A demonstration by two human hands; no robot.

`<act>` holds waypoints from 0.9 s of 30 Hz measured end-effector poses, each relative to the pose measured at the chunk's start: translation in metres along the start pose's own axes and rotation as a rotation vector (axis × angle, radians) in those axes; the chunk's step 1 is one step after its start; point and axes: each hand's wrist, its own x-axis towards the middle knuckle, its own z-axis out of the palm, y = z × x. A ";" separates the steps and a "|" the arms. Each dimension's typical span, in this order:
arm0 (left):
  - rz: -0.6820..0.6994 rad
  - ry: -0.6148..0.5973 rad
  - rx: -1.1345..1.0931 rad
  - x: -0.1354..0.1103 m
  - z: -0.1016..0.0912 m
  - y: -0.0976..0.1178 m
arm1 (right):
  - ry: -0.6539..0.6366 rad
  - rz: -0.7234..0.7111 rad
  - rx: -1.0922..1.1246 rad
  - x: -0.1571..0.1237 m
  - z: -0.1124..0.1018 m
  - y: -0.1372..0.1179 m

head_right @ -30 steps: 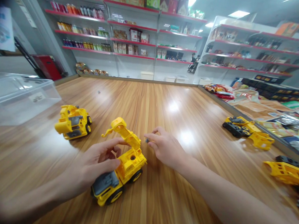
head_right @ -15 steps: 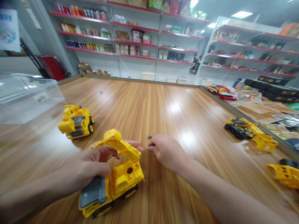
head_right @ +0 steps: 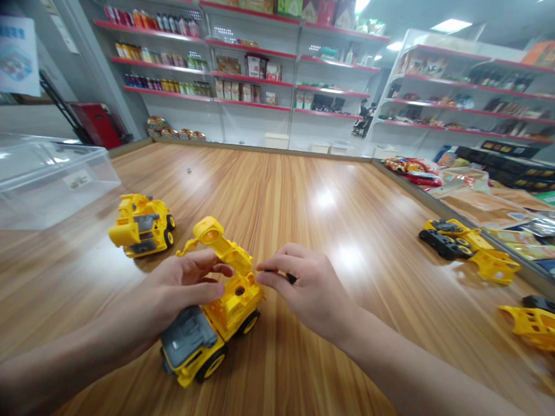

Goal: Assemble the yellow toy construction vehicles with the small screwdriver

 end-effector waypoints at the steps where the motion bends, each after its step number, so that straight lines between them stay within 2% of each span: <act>1: -0.012 -0.012 -0.040 -0.001 0.000 0.001 | -0.009 -0.017 0.022 -0.001 0.001 -0.001; 3: -0.023 -0.063 -0.134 -0.002 -0.001 0.001 | -0.024 -0.029 0.047 -0.003 0.002 -0.002; 6: -0.022 -0.136 -0.203 -0.001 -0.003 0.000 | 0.011 0.024 0.023 -0.007 0.004 -0.005; 9: -0.084 -0.145 -0.169 -0.001 -0.003 0.000 | 0.071 0.082 0.013 -0.009 0.004 -0.008; 11: -0.109 -0.140 -0.118 -0.001 -0.003 -0.001 | 0.069 0.068 0.031 -0.009 0.003 -0.010; 16: -0.042 -0.208 -0.067 0.002 -0.003 -0.002 | 0.024 -0.065 0.095 -0.008 0.004 -0.014; 18: -0.010 -0.200 -0.044 0.003 -0.004 -0.002 | 0.017 -0.089 0.101 -0.008 0.004 -0.014; 27: 0.104 -0.142 0.186 0.004 -0.002 0.002 | -0.043 -0.047 0.118 -0.008 0.005 -0.011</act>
